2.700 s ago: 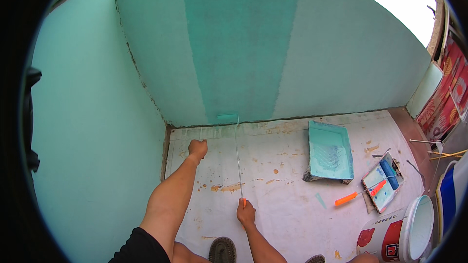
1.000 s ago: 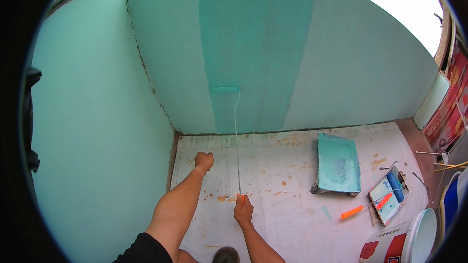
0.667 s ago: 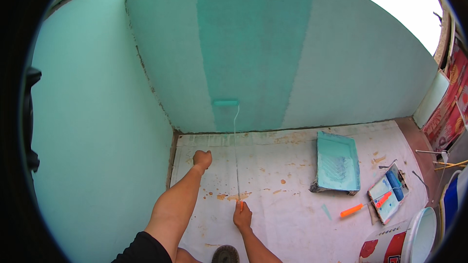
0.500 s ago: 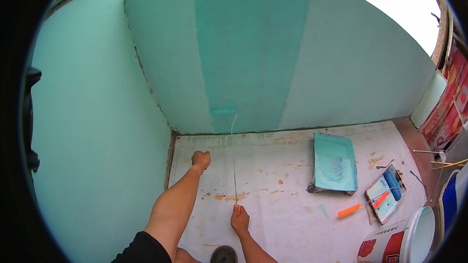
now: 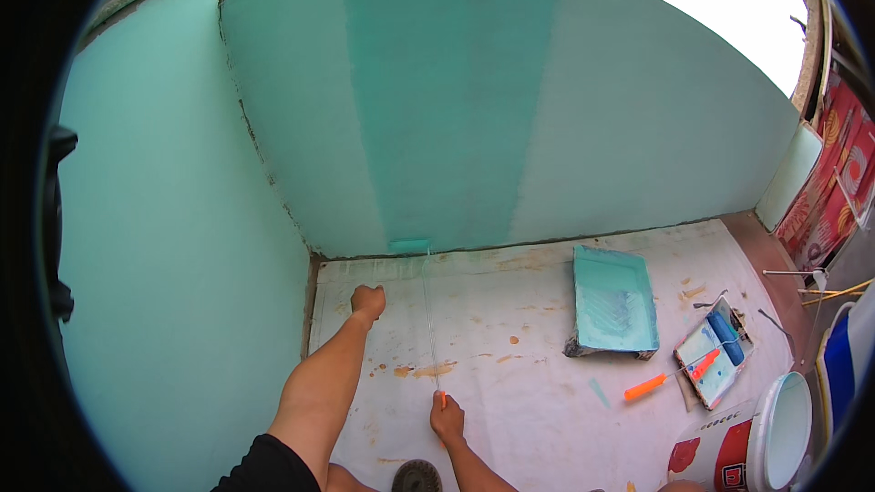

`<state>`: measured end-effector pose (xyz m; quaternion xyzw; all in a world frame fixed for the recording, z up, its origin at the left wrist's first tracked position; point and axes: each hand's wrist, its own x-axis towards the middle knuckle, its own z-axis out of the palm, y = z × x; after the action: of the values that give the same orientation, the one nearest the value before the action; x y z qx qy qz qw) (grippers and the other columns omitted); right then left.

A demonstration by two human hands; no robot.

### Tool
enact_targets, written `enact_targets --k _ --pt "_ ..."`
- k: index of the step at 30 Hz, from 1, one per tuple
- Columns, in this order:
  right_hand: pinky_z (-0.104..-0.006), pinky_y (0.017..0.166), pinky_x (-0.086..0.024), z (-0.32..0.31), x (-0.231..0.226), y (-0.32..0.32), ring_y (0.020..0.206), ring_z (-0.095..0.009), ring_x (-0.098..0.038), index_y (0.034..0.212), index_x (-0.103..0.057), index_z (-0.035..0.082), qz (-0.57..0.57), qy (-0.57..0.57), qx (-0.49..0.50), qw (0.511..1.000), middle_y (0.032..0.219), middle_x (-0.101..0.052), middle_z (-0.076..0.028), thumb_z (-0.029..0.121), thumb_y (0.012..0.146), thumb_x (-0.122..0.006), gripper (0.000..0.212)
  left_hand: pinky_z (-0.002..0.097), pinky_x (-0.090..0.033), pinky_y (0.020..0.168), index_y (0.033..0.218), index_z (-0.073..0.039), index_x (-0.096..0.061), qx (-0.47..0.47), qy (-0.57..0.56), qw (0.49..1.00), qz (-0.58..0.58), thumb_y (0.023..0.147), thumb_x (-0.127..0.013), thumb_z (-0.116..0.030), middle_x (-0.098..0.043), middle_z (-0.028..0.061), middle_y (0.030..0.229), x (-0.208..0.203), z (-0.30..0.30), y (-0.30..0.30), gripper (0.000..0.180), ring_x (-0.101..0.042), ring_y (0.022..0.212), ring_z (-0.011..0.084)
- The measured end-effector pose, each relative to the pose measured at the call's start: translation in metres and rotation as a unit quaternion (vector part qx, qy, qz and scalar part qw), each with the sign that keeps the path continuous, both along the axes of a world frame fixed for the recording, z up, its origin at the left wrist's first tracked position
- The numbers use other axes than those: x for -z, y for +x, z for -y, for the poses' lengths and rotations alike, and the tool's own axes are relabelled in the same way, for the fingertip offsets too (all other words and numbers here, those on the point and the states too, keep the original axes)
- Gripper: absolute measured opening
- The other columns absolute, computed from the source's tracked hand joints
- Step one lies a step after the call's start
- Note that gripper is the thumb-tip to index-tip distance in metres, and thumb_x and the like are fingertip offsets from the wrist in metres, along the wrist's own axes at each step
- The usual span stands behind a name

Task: The person sits on the floor and uses a paint roller to apply light blue paint to a wall. They repeatedly dip the roller into a paint tray and roll it vertically along the wall surface.

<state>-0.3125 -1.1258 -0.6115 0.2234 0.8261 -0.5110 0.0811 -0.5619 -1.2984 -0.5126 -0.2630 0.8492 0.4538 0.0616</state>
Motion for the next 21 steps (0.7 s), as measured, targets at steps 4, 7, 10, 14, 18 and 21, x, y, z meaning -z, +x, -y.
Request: enact_targets --k 4,7,10,14,18,21 --pt "-0.0465 0.076 -0.049 -0.023 0.007 0.029 0.084 -0.041 -0.065 0.096 -0.067 0.002 0.015 -0.009 -0.002 1.0 0.085 -0.067 -0.024 0.047 0.099 -0.044 0.05 0.0455 -0.054 0.084 0.093 0.012 -0.067 -0.009 -0.015 1.0 0.002 0.091 -0.06 -0.03 -0.067 0.0319 0.1 0.005 -0.008 -0.002 0.042 -0.068 0.095 0.0402" --pt "-0.0416 0.071 -0.05 -0.058 0.005 0.068 0.077 -0.035 -0.066 0.1 -0.068 0.003 -0.019 -0.075 0.083 0.994 0.079 -0.067 -0.02 0.046 0.099 -0.047 0.048 0.0432 -0.055 0.069 0.086 0.01 -0.067 0.025 -0.019 0.999 -0.012 0.091 -0.06 -0.029 -0.069 0.0275 0.085 0.009 -0.021 -0.006 0.04 -0.07 0.074 0.0361" --pt "-0.0384 0.062 -0.047 -0.11 -0.017 0.084 0.064 -0.028 -0.06 0.094 -0.066 0.003 -0.04 -0.021 0.16 0.986 0.07 -0.063 -0.016 0.043 0.099 -0.053 0.042 0.0424 -0.055 0.066 0.086 0.01 -0.066 0.042 -0.033 0.998 -0.017 0.092 -0.059 -0.028 -0.069 0.027 0.083 0.014 -0.042 -0.012 0.039 -0.07 0.071 0.0351" --pt "-0.0426 0.064 -0.047 -0.209 -0.059 0.091 0.067 -0.033 -0.061 0.089 -0.062 0.002 -0.055 0.067 0.214 0.973 0.071 -0.063 -0.017 0.043 0.1 -0.049 0.044 0.0432 -0.055 0.071 0.089 0.011 -0.066 0.093 -0.031 0.995 -0.011 0.092 -0.06 -0.029 -0.069 0.0284 0.089 0.03 -0.083 -0.023 0.04 -0.069 0.077 0.0369" --pt "-0.0496 0.077 -0.051 -0.323 -0.131 0.117 0.086 -0.044 -0.066 0.097 -0.062 -0.004 0.0 0.26 0.134 0.956 0.087 -0.067 -0.028 0.036 0.094 -0.057 0.041 0.0449 -0.053 0.088 0.101 0.011 -0.065 0.159 -0.068 0.985 0.014 0.092 -0.06 -0.031 -0.067 0.0306 0.105 0.05 -0.127 -0.033 0.043 -0.066 0.099 0.0418" --pt "-0.0527 0.078 -0.05 -0.354 -0.218 0.147 0.086 -0.05 -0.064 0.105 -0.054 -0.009 0.093 0.284 0.044 0.953 0.087 -0.064 -0.033 0.031 0.094 -0.055 0.041 0.0447 -0.05 0.096 0.11 0.011 -0.062 0.184 -0.068 0.98 0.03 0.092 -0.059 -0.032 -0.063 0.0313 0.116 0.056 -0.152 -0.025 0.046 -0.061 0.111 0.0425"
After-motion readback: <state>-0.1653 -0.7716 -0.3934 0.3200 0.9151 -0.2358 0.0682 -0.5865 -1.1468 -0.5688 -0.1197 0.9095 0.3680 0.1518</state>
